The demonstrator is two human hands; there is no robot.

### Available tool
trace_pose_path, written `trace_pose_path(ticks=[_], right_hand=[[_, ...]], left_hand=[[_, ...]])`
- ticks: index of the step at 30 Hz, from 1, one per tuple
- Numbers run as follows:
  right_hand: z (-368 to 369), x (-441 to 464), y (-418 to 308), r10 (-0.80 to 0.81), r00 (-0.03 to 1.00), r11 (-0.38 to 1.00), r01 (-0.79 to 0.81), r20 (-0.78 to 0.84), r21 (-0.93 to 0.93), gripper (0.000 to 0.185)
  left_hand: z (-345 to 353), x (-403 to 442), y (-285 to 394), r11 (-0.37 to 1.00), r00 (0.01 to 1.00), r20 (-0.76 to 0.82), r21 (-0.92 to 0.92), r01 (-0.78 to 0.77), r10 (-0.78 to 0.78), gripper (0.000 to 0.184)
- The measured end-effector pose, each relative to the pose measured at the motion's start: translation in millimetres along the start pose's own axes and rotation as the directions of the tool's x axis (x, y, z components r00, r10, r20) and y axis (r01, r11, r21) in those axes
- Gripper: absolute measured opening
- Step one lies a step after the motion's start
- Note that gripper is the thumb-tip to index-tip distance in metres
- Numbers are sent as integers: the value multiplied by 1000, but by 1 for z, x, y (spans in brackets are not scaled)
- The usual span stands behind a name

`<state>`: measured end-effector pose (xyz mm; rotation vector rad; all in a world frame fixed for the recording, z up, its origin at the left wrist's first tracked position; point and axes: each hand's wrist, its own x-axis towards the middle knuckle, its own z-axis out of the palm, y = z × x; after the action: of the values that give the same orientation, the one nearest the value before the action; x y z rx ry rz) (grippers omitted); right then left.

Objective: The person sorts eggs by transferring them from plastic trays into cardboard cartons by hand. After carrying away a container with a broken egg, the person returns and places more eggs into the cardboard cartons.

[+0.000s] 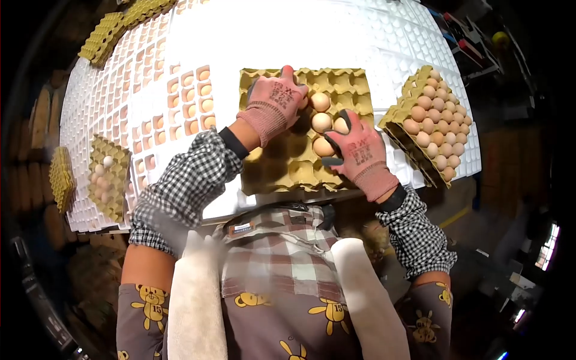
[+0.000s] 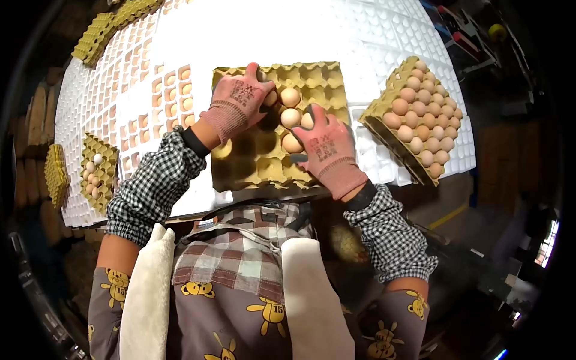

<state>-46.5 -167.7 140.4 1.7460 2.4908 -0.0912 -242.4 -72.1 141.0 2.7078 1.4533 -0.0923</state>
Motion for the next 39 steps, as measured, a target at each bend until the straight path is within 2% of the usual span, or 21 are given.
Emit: trace_pose_path(ticks=[1,3,4,5,6,7,8,10,11,12,14,16,18,20,22,24,27,30,32,35,39], right_hand=[[4,-2,1,39,998,987,-31,-50,155,62],[9,-10,15,116,982,835,-14,-151,549,62],[38,-22,23,301,954,236,-63,-11,970,51],[-2,-21,15,224,919,-215,-278,324,936,46],[25,-32,26,-110,979,-896,-173,174,409,52],[25,-22,10,-88,983,-882,-153,162,446,55],[21,-25,4,-20,987,-866,-95,156,491,57],[16,-30,-20,-152,979,-965,-176,137,192,58],[20,-26,-42,-146,980,-976,-165,136,140,60],[15,-17,-65,-149,977,-957,-181,150,227,60],[15,7,-100,-194,955,-841,-281,226,463,61],[-3,46,-138,-241,922,-617,-387,304,685,56],[-7,93,-186,-112,917,-320,-398,383,860,54],[12,148,-224,-80,993,94,-78,86,993,54],[31,204,-255,-115,973,483,232,-201,844,59],[39,255,-291,-100,983,535,186,-157,824,59],[58,332,-347,-68,971,651,218,-230,727,60],[59,383,-393,-26,997,836,-15,66,549,61],[89,397,-404,-37,980,925,-40,194,378,76],[106,371,-402,-104,986,976,76,129,202,93],[116,354,-391,2,1000,936,-5,9,351,86]], left_hand=[[15,-1,-5,1000,1000,0,-4,7,-7,50],[47,-5,-34,840,938,-315,-541,-54,-143,49],[44,-22,-38,430,931,-276,-889,-154,-237,48],[30,-48,-47,-35,967,6,-999,-3,-256,46],[32,-70,-51,-202,960,46,-979,-12,-278,45],[23,-98,-58,-390,964,142,-920,45,-223,46],[16,-106,-67,-343,960,118,-939,24,-256,47],[26,-144,-90,-426,913,226,-902,65,-340,47],[42,-160,-119,-356,819,249,-933,59,-517,47],[66,-176,-155,-290,700,254,-954,70,-667,47],[139,-197,-251,383,518,-238,-904,191,-822,57],[124,-201,-301,577,456,-354,-528,623,-817,61],[113,-186,-333,493,471,-148,-274,826,-870,58],[144,-190,-366,466,468,-87,-357,809,-879,50],[153,-203,-383,523,534,-35,-272,808,-844,46],[163,-210,-392,537,564,59,-239,809,-823,44],[155,-190,-420,615,481,-399,-627,479,-781,46],[199,-168,-446,607,535,-285,-376,700,-795,55],[206,-173,-439,631,546,-316,-385,674,-776,53],[211,-177,-429,705,580,-408,-317,635,-705,52],[212,-175,-425,655,354,-598,-413,633,-719,50]])
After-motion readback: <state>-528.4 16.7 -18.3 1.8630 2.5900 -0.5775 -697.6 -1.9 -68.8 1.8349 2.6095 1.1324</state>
